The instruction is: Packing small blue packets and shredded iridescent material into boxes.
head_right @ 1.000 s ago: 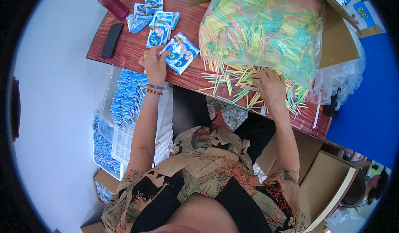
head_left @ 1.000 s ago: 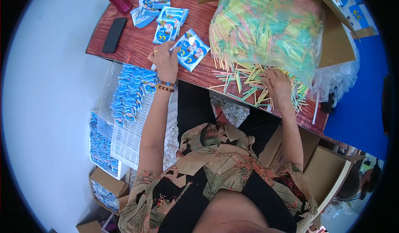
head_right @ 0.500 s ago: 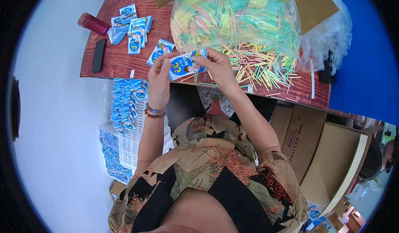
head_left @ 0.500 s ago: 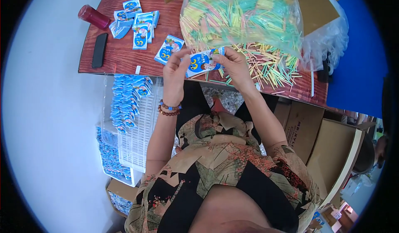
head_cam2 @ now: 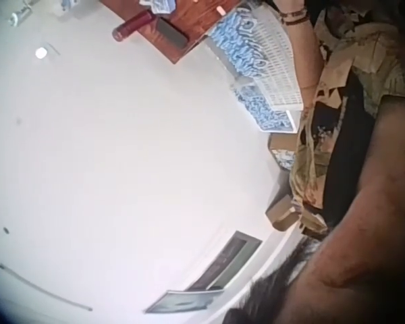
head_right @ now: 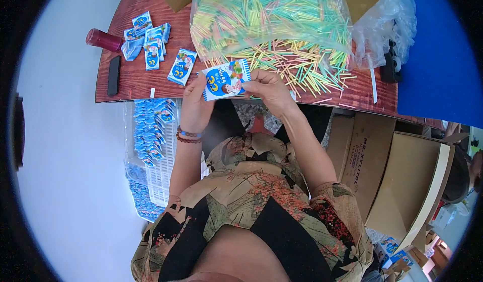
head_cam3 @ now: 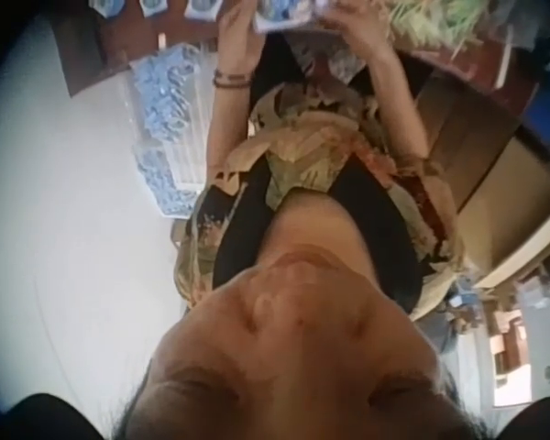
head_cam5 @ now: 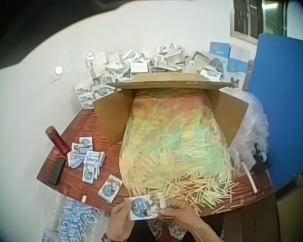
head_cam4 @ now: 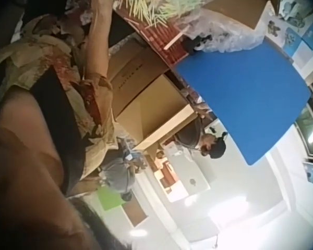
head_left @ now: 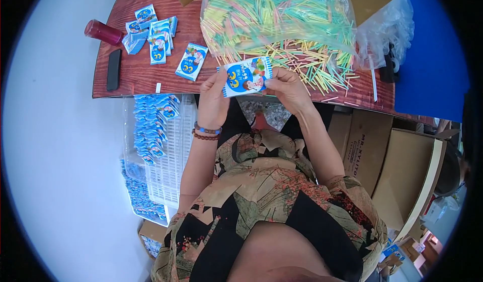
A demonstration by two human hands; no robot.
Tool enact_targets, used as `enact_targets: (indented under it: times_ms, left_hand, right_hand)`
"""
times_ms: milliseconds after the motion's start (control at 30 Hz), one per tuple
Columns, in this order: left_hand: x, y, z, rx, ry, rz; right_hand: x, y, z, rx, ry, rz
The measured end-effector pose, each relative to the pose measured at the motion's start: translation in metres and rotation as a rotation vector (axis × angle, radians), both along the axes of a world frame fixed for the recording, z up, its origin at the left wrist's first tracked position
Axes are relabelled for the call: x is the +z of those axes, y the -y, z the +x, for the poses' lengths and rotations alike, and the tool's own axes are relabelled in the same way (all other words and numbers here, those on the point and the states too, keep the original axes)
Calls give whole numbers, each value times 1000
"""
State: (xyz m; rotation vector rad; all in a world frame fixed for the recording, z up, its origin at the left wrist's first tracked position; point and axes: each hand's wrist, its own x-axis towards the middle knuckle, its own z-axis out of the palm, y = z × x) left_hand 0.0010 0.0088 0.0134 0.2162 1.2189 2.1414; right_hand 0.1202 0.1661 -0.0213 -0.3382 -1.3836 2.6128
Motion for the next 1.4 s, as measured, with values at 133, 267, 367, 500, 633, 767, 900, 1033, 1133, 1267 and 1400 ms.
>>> enact_targets:
  times_ms: [133,267,367,500,633,767,900,1033,1133,1267,1400]
  left_hand:
    - [-9,5,4,-121,348,73]
    - [-18,7,8,-67,-12,-42]
    - [-16,6,13,-39,-100,-87]
    - [-10,2,23,-58,-90,-122]
    - [-10,5,27,-41,-109,-178]
    - [-22,4,36,50,-69,-182]
    - [-28,6,38,103,-20,-122]
    - [-31,6,43,128,-102,-180]
    - [-33,4,43,113,-50,-138]
    - [-35,7,40,128,17,-100]
    - [-45,8,35,151,100,-62]
  right_hand:
    - [-1,-3,4,118,74,-97]
    - [24,-2,0,18,72,124]
    - [17,-3,-2,8,108,202]
    - [15,1,1,-95,89,169]
    - [7,6,2,-98,46,304]
    - [-1,13,3,-165,72,327]
    - [0,18,5,-152,100,265]
    - [-4,18,9,-162,131,351]
    - [0,17,9,-177,119,357]
    - [3,7,14,-110,168,593]
    - [10,3,20,-228,-96,347]
